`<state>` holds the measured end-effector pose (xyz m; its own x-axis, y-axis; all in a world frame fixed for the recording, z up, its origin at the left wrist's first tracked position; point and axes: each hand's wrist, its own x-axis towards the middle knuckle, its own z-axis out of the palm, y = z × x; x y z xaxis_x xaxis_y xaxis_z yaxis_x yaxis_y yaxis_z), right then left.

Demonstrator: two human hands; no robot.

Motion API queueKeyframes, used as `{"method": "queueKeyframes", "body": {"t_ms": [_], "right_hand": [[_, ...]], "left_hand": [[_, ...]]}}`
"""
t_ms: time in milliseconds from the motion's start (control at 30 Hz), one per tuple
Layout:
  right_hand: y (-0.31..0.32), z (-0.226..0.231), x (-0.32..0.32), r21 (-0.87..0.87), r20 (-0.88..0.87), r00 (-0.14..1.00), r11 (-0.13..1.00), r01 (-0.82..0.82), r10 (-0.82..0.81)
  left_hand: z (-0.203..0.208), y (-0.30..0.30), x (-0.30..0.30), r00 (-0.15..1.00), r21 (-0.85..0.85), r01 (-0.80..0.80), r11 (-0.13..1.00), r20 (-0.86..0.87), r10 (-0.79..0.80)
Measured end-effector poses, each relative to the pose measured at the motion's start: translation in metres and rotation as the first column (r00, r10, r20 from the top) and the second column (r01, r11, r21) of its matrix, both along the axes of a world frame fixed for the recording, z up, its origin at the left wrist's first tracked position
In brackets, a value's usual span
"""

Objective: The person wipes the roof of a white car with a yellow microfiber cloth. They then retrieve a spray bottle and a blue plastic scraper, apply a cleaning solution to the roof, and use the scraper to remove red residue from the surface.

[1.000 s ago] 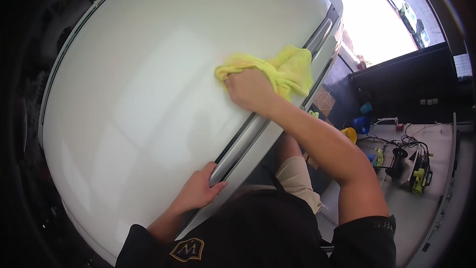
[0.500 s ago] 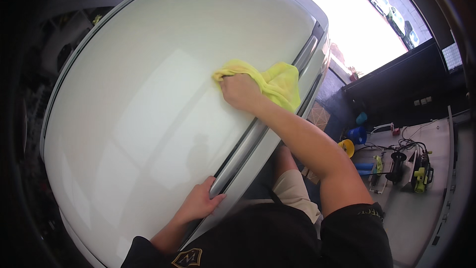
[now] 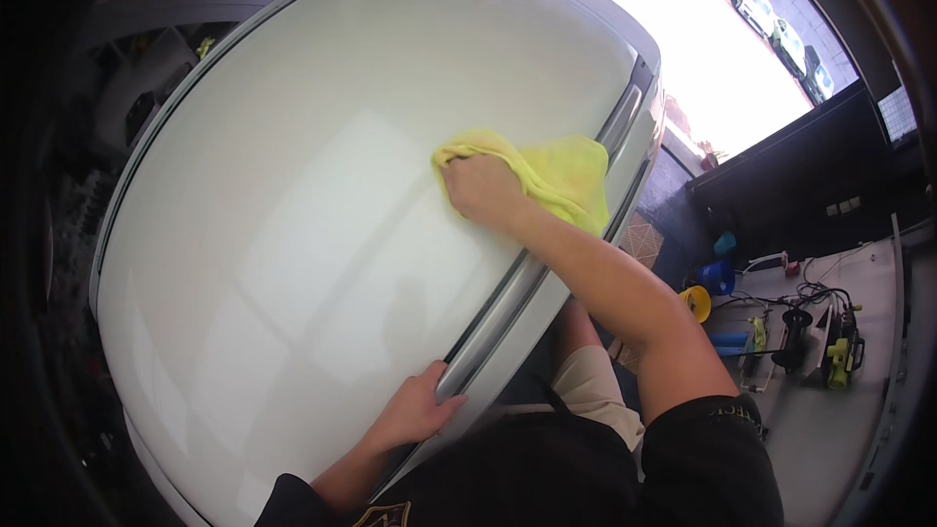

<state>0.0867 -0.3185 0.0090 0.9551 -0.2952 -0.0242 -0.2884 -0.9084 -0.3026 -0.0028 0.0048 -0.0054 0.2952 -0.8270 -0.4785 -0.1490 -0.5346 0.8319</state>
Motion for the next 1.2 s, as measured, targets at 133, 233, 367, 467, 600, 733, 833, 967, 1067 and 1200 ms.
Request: {"method": "queueKeyframes", "body": {"t_ms": [133, 233, 367, 467, 600, 733, 833, 967, 1067, 1200], "right_hand": [[0.007, -0.022, -0.006, -0.342, 0.161, 0.966, 0.929, -0.14, 0.204], [0.012, -0.024, -0.009, -0.381, 0.223, 0.943, 0.913, -0.149, 0.247], [0.01, -0.021, 0.009, -0.491, 0.158, 0.952, 0.858, -0.153, 0.26], [0.027, -0.025, 0.001, -0.524, 0.198, 0.931, 0.836, -0.164, 0.307], [0.008, 0.007, 0.014, -0.324, 0.149, 0.976, 0.94, -0.102, 0.157], [0.007, -0.026, -0.02, -0.333, 0.228, 0.951, 0.934, -0.126, 0.21], [-0.027, -0.001, 0.007, -0.267, -0.086, 0.996, 0.963, -0.018, -0.005], [0.022, -0.039, -0.026, -0.354, 0.391, 0.866, 0.919, -0.171, 0.312], [-0.024, -0.005, 0.0, -0.219, 0.023, 0.999, 0.975, 0.034, -0.03], [0.024, -0.031, -0.026, -0.356, 0.242, 0.941, 0.924, -0.14, 0.236]], "left_hand": [[-0.009, 0.006, 0.001, 0.997, -0.081, 0.01, 0.997, 0.082, -0.003], [0.003, 0.001, 0.003, 1.0, 0.036, -0.003, 0.999, -0.001, 0.003], [0.005, 0.001, 0.003, 1.0, -0.012, -0.008, 1.0, 0.026, 0.008], [0.002, -0.001, 0.002, 1.0, -0.001, -0.023, 1.0, 0.016, 0.023], [-0.002, 0.004, 0.002, 0.999, -0.037, -0.033, 0.999, 0.034, 0.034], [0.006, 0.0, 0.002, 0.999, 0.001, -0.004, 1.0, 0.038, 0.004], [0.003, -0.004, 0.002, 1.0, -0.009, -0.004, 1.0, 0.029, 0.004], [0.0, 0.0, 0.002, 1.0, -0.012, -0.023, 1.0, 0.017, 0.024], [-0.002, 0.002, 0.0, 0.999, -0.042, -0.014, 0.999, 0.045, 0.016], [-0.006, 0.003, 0.0, 0.998, -0.061, -0.038, 0.997, 0.048, 0.041]]}}
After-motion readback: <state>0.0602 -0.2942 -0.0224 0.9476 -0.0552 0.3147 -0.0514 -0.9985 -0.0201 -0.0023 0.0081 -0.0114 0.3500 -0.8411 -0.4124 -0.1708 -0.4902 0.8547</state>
